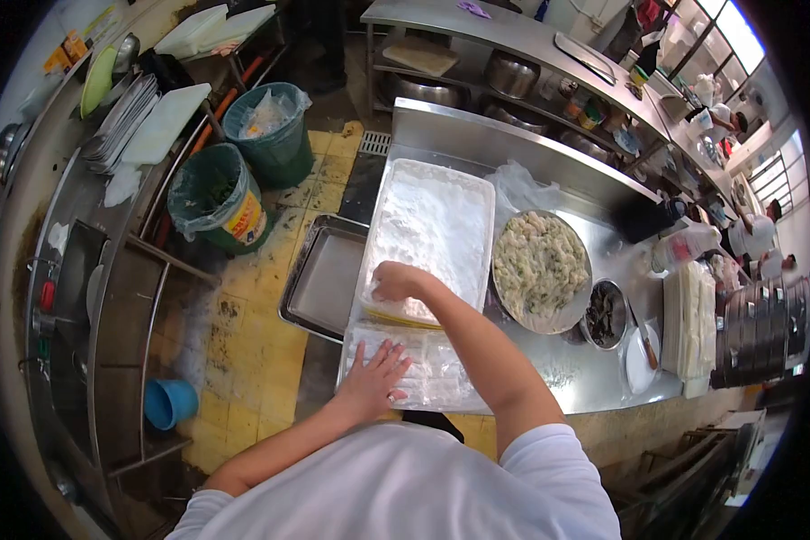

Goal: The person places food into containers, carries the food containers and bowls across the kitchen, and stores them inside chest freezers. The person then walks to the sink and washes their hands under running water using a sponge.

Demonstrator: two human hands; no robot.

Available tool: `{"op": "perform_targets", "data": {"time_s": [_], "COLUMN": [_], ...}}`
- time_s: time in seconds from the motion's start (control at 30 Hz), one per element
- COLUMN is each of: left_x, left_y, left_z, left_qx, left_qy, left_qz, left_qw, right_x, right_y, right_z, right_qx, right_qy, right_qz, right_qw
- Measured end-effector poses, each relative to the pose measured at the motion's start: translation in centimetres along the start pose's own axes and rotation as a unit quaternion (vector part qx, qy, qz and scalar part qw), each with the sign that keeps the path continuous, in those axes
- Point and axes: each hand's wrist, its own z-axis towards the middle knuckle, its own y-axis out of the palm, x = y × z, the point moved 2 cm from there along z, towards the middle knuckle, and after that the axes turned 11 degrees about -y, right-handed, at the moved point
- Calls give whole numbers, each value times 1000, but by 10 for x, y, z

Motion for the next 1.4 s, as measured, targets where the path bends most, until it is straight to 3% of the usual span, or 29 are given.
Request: {"op": "perform_targets", "data": {"time_s": [0.07, 0.1, 0.2, 0.33, 0.4, 0.5, 0.53, 0.63, 0.67, 0.77, 0.87, 0.97, 1.07, 1.17, 1.2, 1.3, 1.4], "left_x": [-1, -1, -2, -2, -2, -3, -2, -2, -2, 0, 1, 0, 1, 1, 1, -1, -1], "left_y": [-1, 0, -2, -5, -4, -4, -5, -5, -4, -11, -14, -14, -11, -10, -9, -6, -4], "left_z": [1, 1, 1, 3, 4, 5, 6, 6, 5, 6, 6, 4, 3, 2, 1, 1, 0], "left_qx": [5, 9, 14, 2, -5, -7, -6, -3, -1, -18, -27, -23, -18, -11, -8, 12, 15], "left_qy": [-1, 0, 1, -1, -3, -2, -3, -6, -7, -9, -10, -8, -8, -6, -4, 5, 3], "left_qz": [-9, -11, -28, -36, -36, -41, -42, -42, -40, -31, -29, -26, -26, -24, -22, -18, -21], "left_qw": [1000, 1000, 1000, 999, 999, 999, 999, 999, 999, 999, 999, 999, 999, 1000, 1000, 1000, 1000], "right_x": [5, 29, 48, 56, 43, 59, 127, 100, 85, 79, 65, 40, 39, 29, 18, -4, -7], "right_y": [-26, -34, -80, -85, -89, -85, -64, -64, -63, -40, -38, -40, -29, -16, -16, -20, -17], "right_z": [-8, 7, 24, 36, 27, 17, 48, 42, 43, 59, 43, 11, -5, -12, -13, -29, -41], "right_qx": [94, 192, 329, 223, 110, 33, 78, 236, 208, 219, 117, 171, 181, 205, 242, 273, 310], "right_qy": [17, -40, 43, 146, 144, 40, -59, 94, 121, 105, 70, 74, 82, 94, 40, 83, 68], "right_qz": [65, 23, -85, -124, -121, -97, -141, 78, 116, 43, 38, 103, 269, 154, 73, 95, 68], "right_qw": [993, 980, 939, 956, 976, 994, 985, 964, 964, 969, 990, 977, 943, 962, 967, 954, 946]}}
